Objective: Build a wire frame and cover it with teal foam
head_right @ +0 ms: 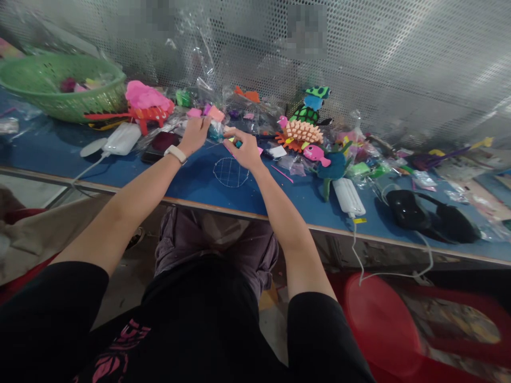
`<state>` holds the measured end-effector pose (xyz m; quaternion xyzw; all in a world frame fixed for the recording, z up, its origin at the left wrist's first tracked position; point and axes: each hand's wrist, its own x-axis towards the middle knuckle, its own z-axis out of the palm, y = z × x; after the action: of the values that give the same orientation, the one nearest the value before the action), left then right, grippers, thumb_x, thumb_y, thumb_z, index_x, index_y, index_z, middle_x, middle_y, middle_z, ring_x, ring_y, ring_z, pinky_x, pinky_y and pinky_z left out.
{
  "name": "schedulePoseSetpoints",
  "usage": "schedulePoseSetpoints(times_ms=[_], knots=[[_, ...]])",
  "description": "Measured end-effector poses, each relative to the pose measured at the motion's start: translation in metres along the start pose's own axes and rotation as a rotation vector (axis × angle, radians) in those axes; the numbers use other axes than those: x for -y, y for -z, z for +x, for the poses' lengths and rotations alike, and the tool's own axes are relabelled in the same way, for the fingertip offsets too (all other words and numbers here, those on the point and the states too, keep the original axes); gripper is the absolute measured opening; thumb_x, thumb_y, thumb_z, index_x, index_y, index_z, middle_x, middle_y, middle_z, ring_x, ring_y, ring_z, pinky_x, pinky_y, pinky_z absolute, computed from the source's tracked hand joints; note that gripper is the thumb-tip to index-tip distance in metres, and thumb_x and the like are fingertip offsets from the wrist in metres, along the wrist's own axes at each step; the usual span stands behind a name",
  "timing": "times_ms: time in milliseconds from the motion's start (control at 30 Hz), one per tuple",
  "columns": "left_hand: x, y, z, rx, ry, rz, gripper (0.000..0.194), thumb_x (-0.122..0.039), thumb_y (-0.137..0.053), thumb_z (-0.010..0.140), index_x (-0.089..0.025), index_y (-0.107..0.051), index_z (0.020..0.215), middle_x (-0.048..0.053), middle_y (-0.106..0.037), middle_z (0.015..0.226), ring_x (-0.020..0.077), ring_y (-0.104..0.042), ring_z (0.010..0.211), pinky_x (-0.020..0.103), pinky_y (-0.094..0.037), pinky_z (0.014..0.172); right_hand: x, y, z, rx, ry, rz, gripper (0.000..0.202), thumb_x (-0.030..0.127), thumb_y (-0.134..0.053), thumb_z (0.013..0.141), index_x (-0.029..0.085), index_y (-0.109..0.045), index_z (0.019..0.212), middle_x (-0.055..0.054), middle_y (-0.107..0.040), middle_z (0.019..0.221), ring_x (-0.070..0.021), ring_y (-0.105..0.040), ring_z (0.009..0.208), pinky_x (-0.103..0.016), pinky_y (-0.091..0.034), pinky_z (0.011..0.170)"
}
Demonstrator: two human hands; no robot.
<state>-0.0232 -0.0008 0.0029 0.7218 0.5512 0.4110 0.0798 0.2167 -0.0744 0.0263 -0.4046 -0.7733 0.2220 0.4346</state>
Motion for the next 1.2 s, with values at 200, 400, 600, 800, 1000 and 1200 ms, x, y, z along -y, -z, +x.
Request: schedulePoseSetpoints(times_ms=[200,400,600,800,1000,1200], knots=[[0.008,-0.003,0.004,-0.038,-0.039,-0.054,0.071,-0.074,-0.028,0.123,-0.026,-0.068,0.090,0.012,-0.066,0.081,0.0325,-0.074,0.094,0.051,-0.058,0.095,-0.005,0.000,-0.003,0.056,0.077,-0.004,0.024,0.044,-0.079,0.106,0.029,-0.088,0.123,-0.001,-0.074,0.080,-0.0275,-0.073,0.085,-0.048,-0.061,0.103],[0.005,-0.005,0.001,-0.035,-0.014,-0.060,0.070,-0.071,-0.030,0.123,-0.027,-0.063,0.080,0.009,-0.059,0.074,0.0326,-0.072,0.089,0.052,-0.058,0.094,-0.001,0.001,-0.004,0.124,0.053,-0.065,0.034,0.045,-0.085,0.103,0.031,-0.087,0.135,-0.002,-0.076,0.083,-0.0292,-0.072,0.087,-0.053,-0.062,0.111],[0.000,-0.006,-0.002,-0.055,-0.048,-0.105,0.079,-0.081,-0.025,0.120,-0.026,-0.068,0.082,0.008,-0.052,0.066,0.0321,-0.069,0.079,0.053,-0.059,0.087,-0.005,0.000,0.000,0.148,0.039,-0.113,0.040,0.033,-0.089,0.099,0.030,-0.085,0.138,-0.002,-0.075,0.083,-0.0330,-0.076,0.097,-0.059,-0.057,0.121],[0.008,-0.010,0.001,-0.047,-0.030,-0.031,0.076,-0.077,-0.028,0.121,-0.024,-0.072,0.089,0.016,-0.068,0.083,0.0359,-0.077,0.098,0.053,-0.058,0.098,-0.013,-0.001,0.003,0.121,0.051,-0.166,0.035,0.030,-0.089,0.100,0.029,-0.084,0.135,-0.005,-0.078,0.089,-0.0360,-0.079,0.102,-0.062,-0.056,0.122],[0.009,-0.012,0.000,-0.066,-0.036,-0.017,0.071,-0.069,-0.026,0.123,-0.025,-0.066,0.084,0.015,-0.067,0.081,0.0363,-0.077,0.094,0.054,-0.058,0.096,-0.012,-0.001,0.000,0.211,0.020,-0.013,0.035,0.045,-0.091,0.099,0.028,-0.086,0.129,-0.002,-0.077,0.078,-0.0328,-0.079,0.089,-0.061,-0.059,0.117],[0.002,-0.015,-0.004,-0.051,-0.049,-0.060,0.060,-0.059,-0.035,0.124,-0.028,-0.057,0.078,0.012,-0.059,0.073,0.0360,-0.074,0.091,0.054,-0.055,0.095,-0.011,-0.009,-0.004,0.299,-0.001,0.104,0.056,0.061,-0.092,0.097,0.026,-0.082,0.140,0.001,-0.074,0.072,-0.0259,-0.073,0.073,-0.052,-0.064,0.099]])
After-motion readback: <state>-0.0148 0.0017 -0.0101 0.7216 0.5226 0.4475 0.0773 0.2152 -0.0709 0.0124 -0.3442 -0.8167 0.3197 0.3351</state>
